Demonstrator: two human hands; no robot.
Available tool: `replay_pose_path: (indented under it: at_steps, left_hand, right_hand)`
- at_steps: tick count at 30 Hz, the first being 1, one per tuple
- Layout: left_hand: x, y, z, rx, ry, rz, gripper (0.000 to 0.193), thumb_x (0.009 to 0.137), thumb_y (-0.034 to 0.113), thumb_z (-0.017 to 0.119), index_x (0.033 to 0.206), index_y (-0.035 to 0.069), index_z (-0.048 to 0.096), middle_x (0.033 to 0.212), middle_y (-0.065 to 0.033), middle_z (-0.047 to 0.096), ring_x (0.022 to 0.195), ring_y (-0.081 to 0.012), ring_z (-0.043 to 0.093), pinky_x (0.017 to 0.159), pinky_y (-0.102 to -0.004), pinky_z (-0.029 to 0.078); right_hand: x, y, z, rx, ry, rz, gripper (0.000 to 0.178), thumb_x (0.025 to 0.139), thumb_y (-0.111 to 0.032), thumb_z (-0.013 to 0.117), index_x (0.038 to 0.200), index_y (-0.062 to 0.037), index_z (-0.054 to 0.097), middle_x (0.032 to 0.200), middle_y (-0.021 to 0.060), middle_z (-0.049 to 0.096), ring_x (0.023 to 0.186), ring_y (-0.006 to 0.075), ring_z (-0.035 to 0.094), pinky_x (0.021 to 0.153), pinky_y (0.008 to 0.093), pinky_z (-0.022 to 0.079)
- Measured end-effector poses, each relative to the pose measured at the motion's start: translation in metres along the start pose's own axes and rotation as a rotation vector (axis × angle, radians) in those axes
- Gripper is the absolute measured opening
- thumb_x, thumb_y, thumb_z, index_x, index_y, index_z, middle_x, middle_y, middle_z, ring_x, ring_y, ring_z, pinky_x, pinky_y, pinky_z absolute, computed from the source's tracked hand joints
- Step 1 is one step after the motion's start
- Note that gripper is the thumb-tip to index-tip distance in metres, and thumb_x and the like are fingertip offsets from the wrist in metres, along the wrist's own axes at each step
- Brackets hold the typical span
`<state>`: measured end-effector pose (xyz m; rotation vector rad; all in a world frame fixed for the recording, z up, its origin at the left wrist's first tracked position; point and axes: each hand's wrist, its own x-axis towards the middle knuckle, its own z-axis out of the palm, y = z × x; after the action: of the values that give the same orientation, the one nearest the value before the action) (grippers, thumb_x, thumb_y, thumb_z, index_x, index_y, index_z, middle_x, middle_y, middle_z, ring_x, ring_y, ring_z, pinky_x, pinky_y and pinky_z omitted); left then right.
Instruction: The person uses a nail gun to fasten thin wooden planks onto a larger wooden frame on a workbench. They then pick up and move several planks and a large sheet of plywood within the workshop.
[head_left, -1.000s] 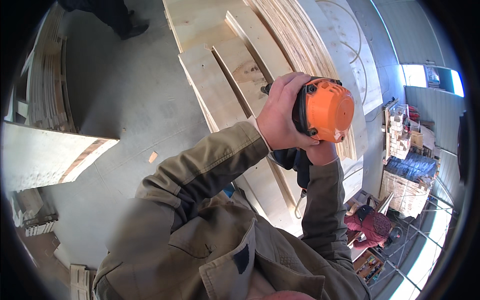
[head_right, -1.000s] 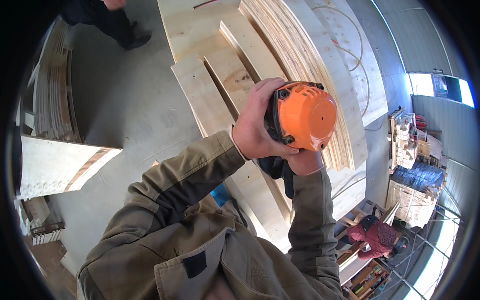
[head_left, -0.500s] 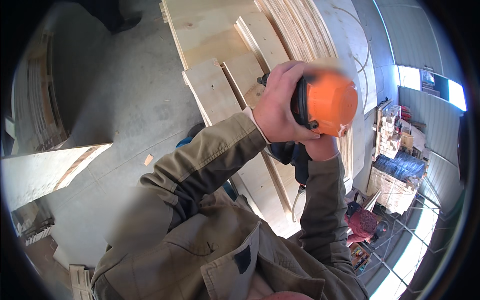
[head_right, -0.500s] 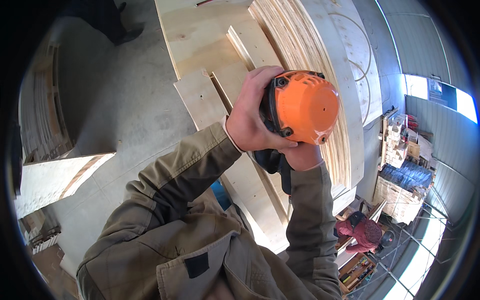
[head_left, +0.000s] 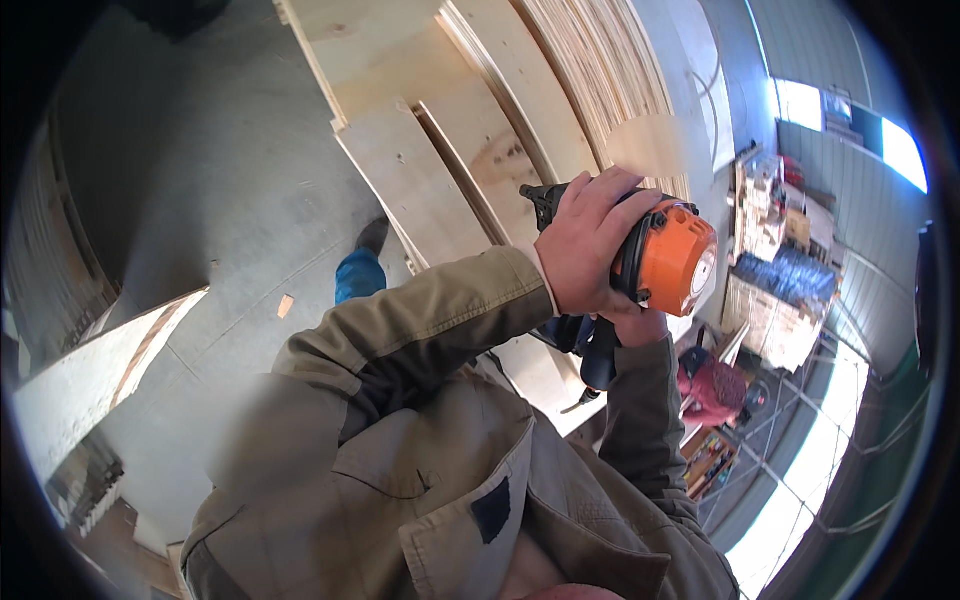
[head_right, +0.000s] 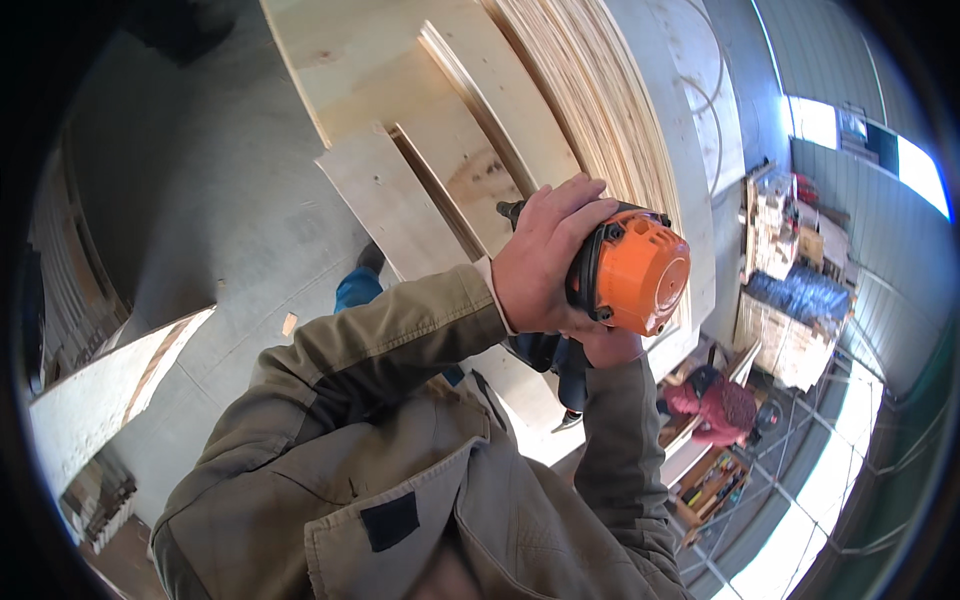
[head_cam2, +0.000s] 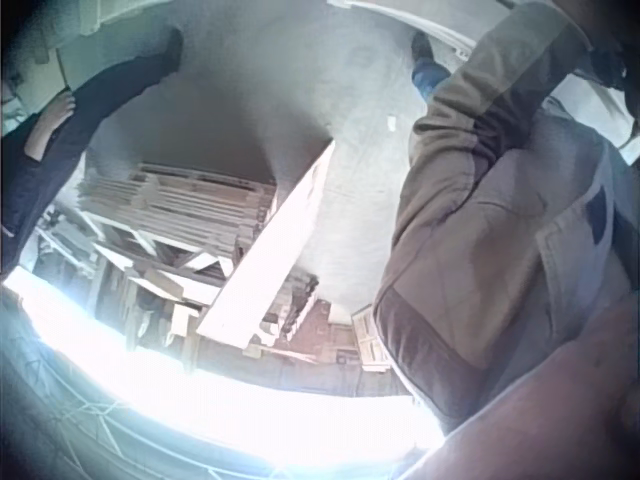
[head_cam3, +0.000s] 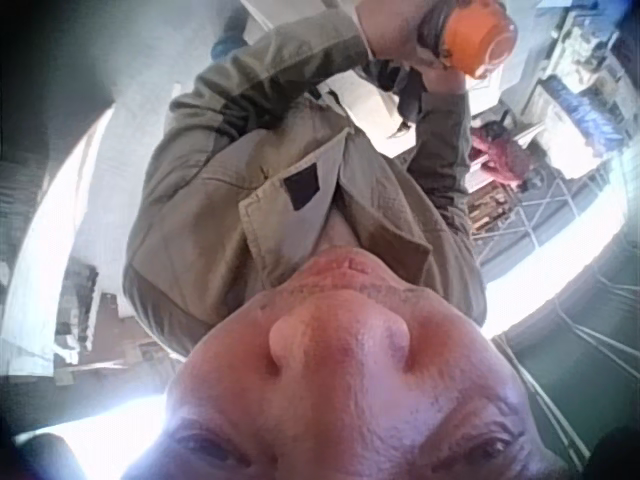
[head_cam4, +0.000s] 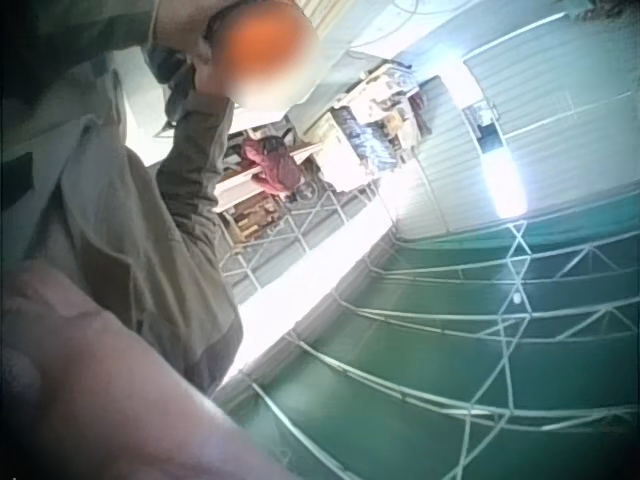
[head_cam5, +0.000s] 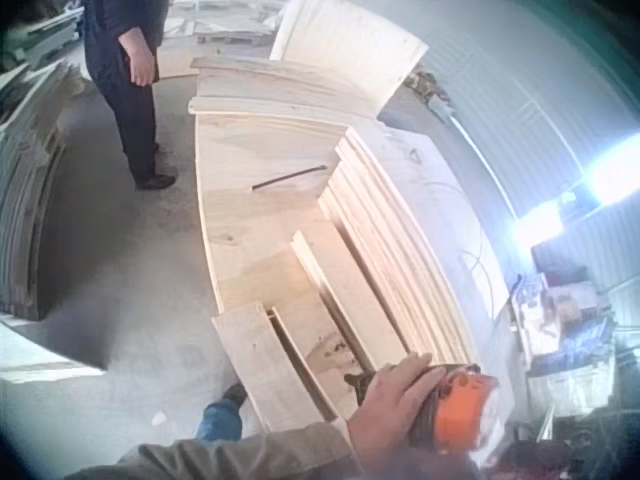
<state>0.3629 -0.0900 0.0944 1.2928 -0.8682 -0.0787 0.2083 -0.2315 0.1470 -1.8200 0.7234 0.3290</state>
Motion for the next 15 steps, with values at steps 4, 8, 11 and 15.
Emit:
replay_pose_path:
  at_steps: [4, 8, 11, 15]
  left_hand:
    - [-0.030, 0.022, 0.048, -0.147, -0.129, -0.017, 0.130, 0.044, 0.038, 0.102, 0.151, 0.006, 0.036, 0.142, -0.0208, 0.050, 0.132, -0.0417, 0.050, 0.108, -0.0615, 0.038]
    - [-0.063, 0.045, 0.099, -0.307, -0.159, -0.003, 0.130, 0.042, 0.039, 0.103, 0.150, 0.005, 0.037, 0.141, -0.0205, 0.050, 0.128, -0.0423, 0.052, 0.109, -0.0604, 0.038]
    - [-0.086, 0.054, 0.130, -0.316, -0.201, 0.007, 0.122, 0.047, 0.038, 0.102, 0.147, 0.004, 0.040, 0.138, -0.0219, 0.052, 0.126, -0.0421, 0.053, 0.110, -0.0586, 0.038]
    - [-0.093, 0.064, 0.153, -0.300, -0.246, 0.026, 0.114, 0.052, 0.038, 0.101, 0.143, 0.003, 0.042, 0.138, -0.0240, 0.051, 0.125, -0.0437, 0.053, 0.110, -0.0586, 0.038]
  right_hand:
    - [-0.064, 0.027, -0.003, 0.045, 0.157, 0.018, 0.066, 0.090, -0.008, 0.073, 0.148, -0.0060, 0.042, 0.140, 0.0114, 0.054, 0.117, 0.0216, 0.056, 0.094, 0.0357, 0.048]
    - [-0.120, 0.055, -0.001, 0.124, 0.314, 0.022, 0.068, 0.094, -0.011, 0.072, 0.152, -0.0072, 0.038, 0.148, 0.0110, 0.048, 0.128, 0.0231, 0.050, 0.104, 0.0376, 0.044]
    - [-0.153, 0.075, 0.002, 0.231, 0.421, 0.010, 0.069, 0.096, -0.013, 0.070, 0.155, -0.0081, 0.035, 0.154, 0.0107, 0.044, 0.137, 0.0242, 0.046, 0.112, 0.0391, 0.040]
    - [-0.178, 0.104, 0.000, 0.554, 0.446, -0.019, 0.072, 0.100, -0.017, 0.067, 0.161, -0.0098, 0.029, 0.163, 0.0098, 0.036, 0.151, 0.0258, 0.034, 0.124, 0.0414, 0.031]
